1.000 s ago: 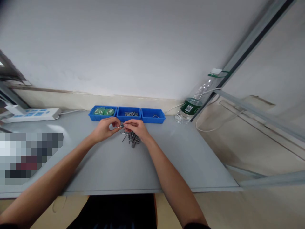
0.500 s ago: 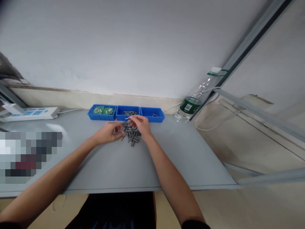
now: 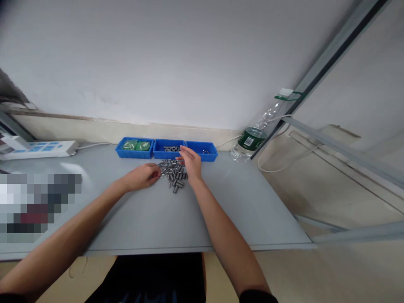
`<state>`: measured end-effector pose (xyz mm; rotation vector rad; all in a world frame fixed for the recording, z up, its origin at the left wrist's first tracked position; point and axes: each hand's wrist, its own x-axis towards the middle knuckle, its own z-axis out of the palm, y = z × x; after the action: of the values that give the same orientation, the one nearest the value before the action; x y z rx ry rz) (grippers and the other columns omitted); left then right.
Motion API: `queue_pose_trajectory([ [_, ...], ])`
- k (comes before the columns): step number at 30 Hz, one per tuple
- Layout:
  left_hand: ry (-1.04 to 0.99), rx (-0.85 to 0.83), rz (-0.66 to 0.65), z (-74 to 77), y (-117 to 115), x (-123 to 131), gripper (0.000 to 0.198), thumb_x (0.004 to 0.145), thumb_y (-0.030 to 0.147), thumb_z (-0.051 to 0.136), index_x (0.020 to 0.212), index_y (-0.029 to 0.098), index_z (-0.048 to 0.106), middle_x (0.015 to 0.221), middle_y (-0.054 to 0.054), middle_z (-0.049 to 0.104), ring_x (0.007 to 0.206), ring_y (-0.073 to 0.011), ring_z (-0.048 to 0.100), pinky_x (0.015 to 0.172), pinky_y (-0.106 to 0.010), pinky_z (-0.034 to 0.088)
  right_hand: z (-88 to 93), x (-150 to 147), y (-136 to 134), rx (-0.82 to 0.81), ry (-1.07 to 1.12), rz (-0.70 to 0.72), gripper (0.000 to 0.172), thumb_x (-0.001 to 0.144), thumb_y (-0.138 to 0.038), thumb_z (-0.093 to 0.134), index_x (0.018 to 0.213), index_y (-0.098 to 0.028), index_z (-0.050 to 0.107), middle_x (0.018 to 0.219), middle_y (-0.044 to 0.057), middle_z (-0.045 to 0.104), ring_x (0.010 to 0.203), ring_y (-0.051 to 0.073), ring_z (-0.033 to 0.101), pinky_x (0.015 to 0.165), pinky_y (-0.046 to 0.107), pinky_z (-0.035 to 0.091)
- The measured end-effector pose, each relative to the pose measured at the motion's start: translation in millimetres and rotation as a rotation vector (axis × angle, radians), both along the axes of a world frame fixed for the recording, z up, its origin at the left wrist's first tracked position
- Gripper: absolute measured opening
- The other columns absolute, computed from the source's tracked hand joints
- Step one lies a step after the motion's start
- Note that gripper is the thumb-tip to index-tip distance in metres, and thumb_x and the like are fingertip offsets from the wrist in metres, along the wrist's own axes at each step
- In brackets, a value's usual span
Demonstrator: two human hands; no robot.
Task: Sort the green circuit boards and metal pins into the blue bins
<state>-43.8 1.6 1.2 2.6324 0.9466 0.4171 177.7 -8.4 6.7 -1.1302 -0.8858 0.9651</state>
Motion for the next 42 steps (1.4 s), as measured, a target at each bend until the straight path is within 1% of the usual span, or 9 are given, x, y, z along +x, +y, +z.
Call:
queue_pose_trajectory([
  [7, -0.128, 0.034, -0.016, -0.2, 4.6, -2.7, 0.008, 0.096, 0.021, 0.049, 0.094, 0.02, 0.056, 0.091, -0.007, 0.064, 0.082, -0.0222, 0.06, 0.075, -0.034, 0.048, -1.1, -1.4, -2.0, -0.012, -0.061, 0.082, 0.032, 0.072, -0.043, 0.074, 0.096, -0.022, 0.078, 0.102, 0.007, 0.079, 0.072, 0.018, 0.07, 0.066, 0.031, 0.054],
  [11, -0.254, 0.012, -0.001, 8.2, 4.4, -2.0, 0.006, 0.097, 0.022, 0.052, 0.096, 0.02, 0.058, 0.085, -0.003, 0.065, 0.074, -0.0178, 0.059, 0.07, -0.029, 0.046, -1.0, -3.7, -4.1, -0.008, -0.122, 0.208, 0.028, 0.072, -0.041, 0.074, 0.092, -0.023, 0.078, 0.088, 0.005, 0.079, 0.07, 0.018, 0.069, 0.067, 0.031, 0.053],
  [15, -0.35, 0.096, 0.009, 14.6, 4.0, -2.1, 0.009, 0.097, 0.027, 0.06, 0.093, 0.019, 0.063, 0.087, -0.004, 0.066, 0.075, -0.0163, 0.06, 0.071, -0.027, 0.048, 1.9, -7.1, -9.2, -0.004, -0.208, 0.377, 0.023, 0.072, -0.04, 0.077, 0.087, -0.023, 0.078, 0.084, 0.004, 0.077, 0.071, 0.017, 0.068, 0.069, 0.032, 0.053],
  [19, -0.395, 0.132, 0.019, 15.3, 4.6, -3.3, 0.011, 0.096, 0.028, 0.065, 0.091, 0.018, 0.066, 0.084, -0.003, 0.066, 0.073, -0.0154, 0.06, 0.069, -0.026, 0.049, 4.4, -10.0, -14.1, -0.014, -0.216, 0.514, 0.026, 0.069, -0.039, 0.083, 0.089, -0.022, 0.079, 0.079, 0.003, 0.075, 0.069, 0.016, 0.066, 0.072, 0.033, 0.054],
  [27, -0.439, 0.149, 0.023, 15.0, 3.1, -3.6, 0.013, 0.094, 0.031, 0.069, 0.089, 0.018, 0.066, 0.082, -0.002, 0.065, 0.072, -0.0146, 0.059, 0.068, -0.025, 0.05, 3.5, -12.7, -15.9, -0.067, -0.093, 0.567, 0.031, 0.064, -0.04, 0.089, 0.086, -0.021, 0.079, 0.076, 0.003, 0.074, 0.068, 0.015, 0.067, 0.071, 0.031, 0.055],
  [30, -0.416, 0.158, 0.067, 14.8, 2.7, -3.1, 0.016, 0.09, 0.031, 0.071, 0.088, 0.019, 0.061, 0.081, -0.001, 0.064, 0.073, -0.0153, 0.059, 0.068, -0.026, 0.048, 3.7, -12.1, -14.4, -0.071, -0.071, 0.526, 0.029, 0.065, -0.04, 0.087, 0.085, -0.021, 0.08, 0.078, 0.004, 0.075, 0.069, 0.015, 0.067, 0.071, 0.03, 0.054],
  [33, -0.357, 0.152, 0.116, 12.5, 4.1, -3.2, 0.018, 0.088, 0.031, 0.072, 0.089, 0.02, 0.058, 0.082, -0.001, 0.063, 0.073, -0.0165, 0.058, 0.068, -0.027, 0.046, 3.1, -9.3, -10.3, -0.069, -0.038, 0.403, 0.028, 0.065, -0.039, 0.085, 0.085, -0.021, 0.081, 0.082, 0.005, 0.076, 0.069, 0.014, 0.066, 0.067, 0.028, 0.053],
  [39, -0.245, 0.068, 0.132, 6.6, 7.2, -4.7, 0.011, 0.091, 0.03, 0.059, 0.086, 0.02, 0.059, 0.082, -0.003, 0.065, 0.072, -0.0179, 0.059, 0.066, -0.029, 0.045, 2.7, 5.3, -0.4, -0.015, 0.099, -0.088, 0.025, 0.068, -0.031, 0.075, 0.089, -0.02, 0.078, 0.086, 0.004, 0.078, 0.063, 0.013, 0.065, 0.056, 0.024, 0.049],
  [42, -0.214, 0.031, 0.136, 4.5, 6.8, -5.1, 0.01, 0.091, 0.03, 0.057, 0.089, 0.02, 0.061, 0.083, -0.004, 0.066, 0.074, -0.0184, 0.06, 0.067, -0.03, 0.045, 1.8, 11.6, 4.7, -0.043, 0.192, -0.23, 0.031, 0.067, -0.024, 0.072, 0.097, -0.02, 0.075, 0.09, 0.002, 0.078, 0.064, 0.012, 0.069, 0.054, 0.022, 0.051],
])
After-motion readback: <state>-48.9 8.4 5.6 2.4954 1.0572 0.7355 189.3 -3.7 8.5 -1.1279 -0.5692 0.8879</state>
